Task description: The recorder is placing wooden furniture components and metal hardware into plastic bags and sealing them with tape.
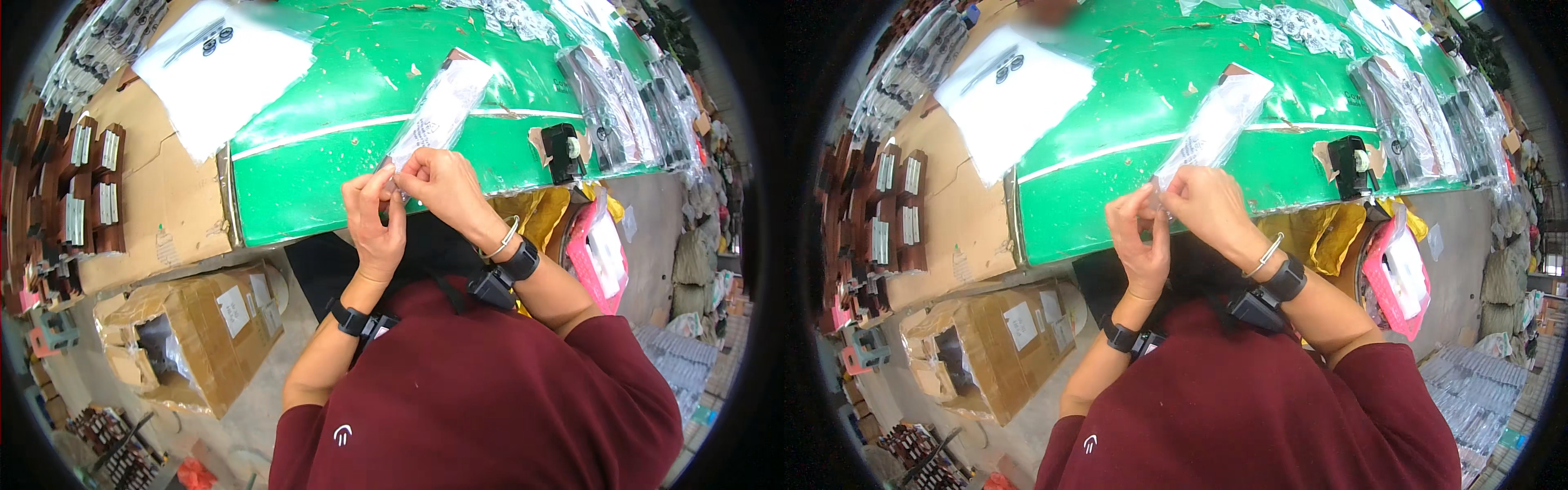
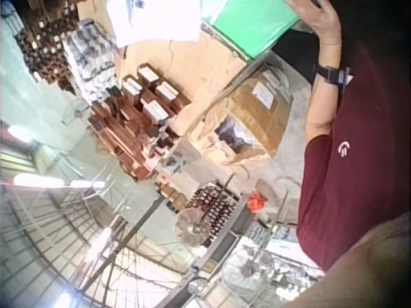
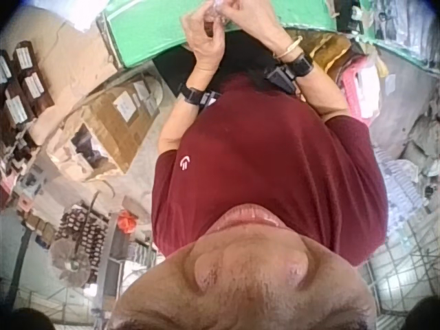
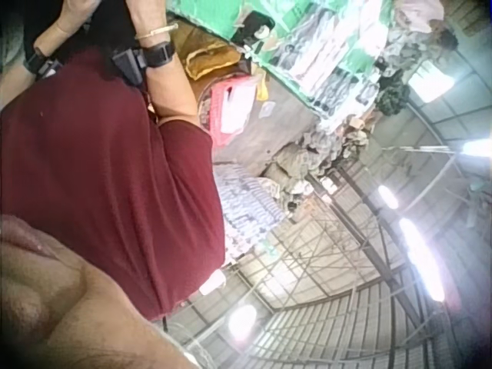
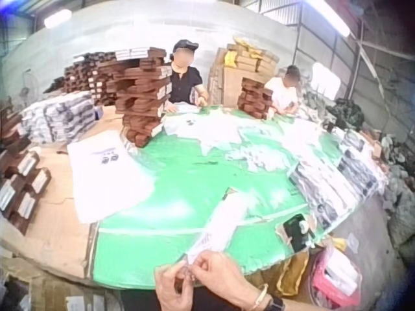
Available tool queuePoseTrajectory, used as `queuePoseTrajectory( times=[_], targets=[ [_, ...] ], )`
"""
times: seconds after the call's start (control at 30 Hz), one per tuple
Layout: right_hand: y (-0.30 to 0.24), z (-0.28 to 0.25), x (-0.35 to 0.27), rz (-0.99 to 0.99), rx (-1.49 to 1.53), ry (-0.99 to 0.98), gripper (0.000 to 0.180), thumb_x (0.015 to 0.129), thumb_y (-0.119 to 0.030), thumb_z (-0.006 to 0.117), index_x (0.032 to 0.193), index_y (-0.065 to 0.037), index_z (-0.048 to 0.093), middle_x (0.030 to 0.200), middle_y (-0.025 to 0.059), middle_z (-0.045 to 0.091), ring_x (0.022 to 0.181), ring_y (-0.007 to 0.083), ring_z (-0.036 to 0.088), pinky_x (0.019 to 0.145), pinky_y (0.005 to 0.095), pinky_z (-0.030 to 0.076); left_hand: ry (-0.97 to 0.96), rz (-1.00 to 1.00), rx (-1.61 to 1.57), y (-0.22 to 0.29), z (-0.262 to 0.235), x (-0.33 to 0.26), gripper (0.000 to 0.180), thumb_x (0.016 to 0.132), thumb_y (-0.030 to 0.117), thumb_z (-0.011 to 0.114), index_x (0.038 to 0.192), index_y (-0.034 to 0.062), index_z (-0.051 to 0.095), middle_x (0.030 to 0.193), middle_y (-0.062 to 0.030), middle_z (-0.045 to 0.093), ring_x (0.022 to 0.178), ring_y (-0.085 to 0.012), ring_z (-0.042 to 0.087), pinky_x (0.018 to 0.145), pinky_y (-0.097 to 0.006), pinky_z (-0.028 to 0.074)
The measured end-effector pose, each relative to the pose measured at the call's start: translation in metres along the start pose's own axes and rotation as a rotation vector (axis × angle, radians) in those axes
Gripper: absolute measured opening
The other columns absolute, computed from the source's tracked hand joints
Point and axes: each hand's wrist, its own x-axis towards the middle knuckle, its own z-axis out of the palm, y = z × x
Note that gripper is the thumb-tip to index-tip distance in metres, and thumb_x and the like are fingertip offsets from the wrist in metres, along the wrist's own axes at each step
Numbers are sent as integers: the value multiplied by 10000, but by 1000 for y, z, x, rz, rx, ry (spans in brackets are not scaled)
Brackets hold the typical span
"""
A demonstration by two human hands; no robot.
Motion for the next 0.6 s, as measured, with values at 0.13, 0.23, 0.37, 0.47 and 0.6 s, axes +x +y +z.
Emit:
queuePoseTrajectory(
  times=[0.13, 0.23, 0.37, 0.47, 0.6],
  targets=[
    [-5, -2, 1, -17, -67, -9, 219, 812, -247, 730, 755, -37, 705, 716, 199, 693, 701, 390, 696, 636, 474, 537, -41, 112, 110, -9, -4, 4, 455, 853, -114, 649, 1278, 46, 629, 992, -97, 643, 802, -226, 558, 734, -333, 487],
    [4, 4, 0, -74, -133, 67, 256, 819, -278, 781, 786, -58, 655, 647, 133, 667, 612, 325, 675, 553, 436, 500, -30, 144, 233, -1, -2, 8, 432, 864, -96, 633, 1274, 39, 640, 1016, -109, 693, 802, -250, 583, 806, -372, 463],
    [7, 6, -6, -67, -126, 131, 312, 807, -313, 808, 857, -75, 612, 629, 124, 651, 612, 350, 663, 552, 474, 485, -86, 15, 281, 3, -3, -1, 429, 864, -46, 632, 1288, 13, 633, 1132, -163, 710, 963, -341, 650, 881, -436, 454],
    [7, 3, -12, -37, -89, 109, 326, 795, -318, 821, 851, -67, 619, 663, 118, 675, 628, 351, 674, 559, 466, 493, -183, -143, 356, 23, -7, -2, 433, 898, 13, 627, 1330, 42, 620, 1197, -158, 688, 1030, -339, 622, 940, -442, 433],
    [9, 3, -16, -29, 7, 74, 355, 793, -332, 833, 899, -61, 630, 685, 110, 684, 653, 331, 684, 582, 442, 500, -91, -106, 426, 20, -12, -3, 462, 938, 86, 609, 1399, 66, 580, 1330, -160, 623, 1142, -329, 583, 1024, -443, 388]
  ],
)
